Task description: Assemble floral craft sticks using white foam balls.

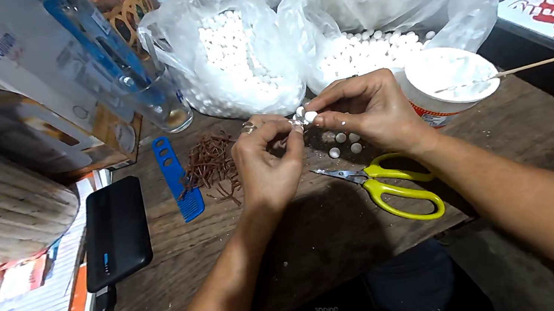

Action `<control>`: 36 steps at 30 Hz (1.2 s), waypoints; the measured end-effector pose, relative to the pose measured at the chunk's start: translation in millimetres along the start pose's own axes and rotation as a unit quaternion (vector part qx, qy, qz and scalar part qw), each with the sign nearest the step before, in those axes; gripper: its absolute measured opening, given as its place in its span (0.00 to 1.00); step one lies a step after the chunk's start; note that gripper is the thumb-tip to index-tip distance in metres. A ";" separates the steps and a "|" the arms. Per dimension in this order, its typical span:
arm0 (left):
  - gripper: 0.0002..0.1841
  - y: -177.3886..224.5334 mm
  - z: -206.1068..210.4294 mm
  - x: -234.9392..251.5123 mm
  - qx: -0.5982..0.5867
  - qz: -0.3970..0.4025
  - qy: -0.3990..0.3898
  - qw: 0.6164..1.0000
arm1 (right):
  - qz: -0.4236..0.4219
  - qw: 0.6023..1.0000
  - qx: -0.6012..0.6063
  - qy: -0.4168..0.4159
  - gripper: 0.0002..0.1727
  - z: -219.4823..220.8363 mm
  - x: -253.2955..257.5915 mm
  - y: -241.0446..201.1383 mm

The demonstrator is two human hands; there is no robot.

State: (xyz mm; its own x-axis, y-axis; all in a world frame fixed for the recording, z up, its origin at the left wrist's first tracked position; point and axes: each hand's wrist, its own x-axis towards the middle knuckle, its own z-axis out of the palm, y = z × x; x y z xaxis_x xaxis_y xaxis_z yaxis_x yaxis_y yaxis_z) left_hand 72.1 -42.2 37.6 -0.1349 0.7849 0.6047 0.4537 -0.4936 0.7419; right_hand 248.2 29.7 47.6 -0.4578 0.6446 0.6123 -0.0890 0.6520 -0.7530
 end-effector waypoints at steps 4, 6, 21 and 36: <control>0.03 -2.8 2.0 -1.0 0.022 0.018 -0.004 1.000 | 0.007 1.000 -0.003 0.000 0.08 -0.3 -0.3 -0.1; 0.03 -4.6 3.7 -2.2 0.034 0.029 0.002 0.999 | 0.009 1.000 -0.006 -0.002 0.08 0.2 -0.8 0.0; 0.04 -5.3 6.6 -5.9 0.069 0.063 0.021 0.995 | -0.020 0.999 -0.044 -0.020 0.07 3.0 -1.0 -1.0; 0.03 1.0 2.4 -0.4 -0.054 -0.064 0.023 0.996 | -0.009 0.997 -0.071 0.019 0.12 -2.0 1.8 -7.4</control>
State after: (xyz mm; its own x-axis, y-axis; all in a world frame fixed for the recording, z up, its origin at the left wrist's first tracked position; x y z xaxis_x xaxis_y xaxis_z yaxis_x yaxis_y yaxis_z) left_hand 74.6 -42.1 37.4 -0.2279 0.8273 0.5134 0.3335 -0.4291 0.8394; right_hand 249.9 26.8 54.8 -0.4240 0.6453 0.6355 0.0310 0.7116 -0.7019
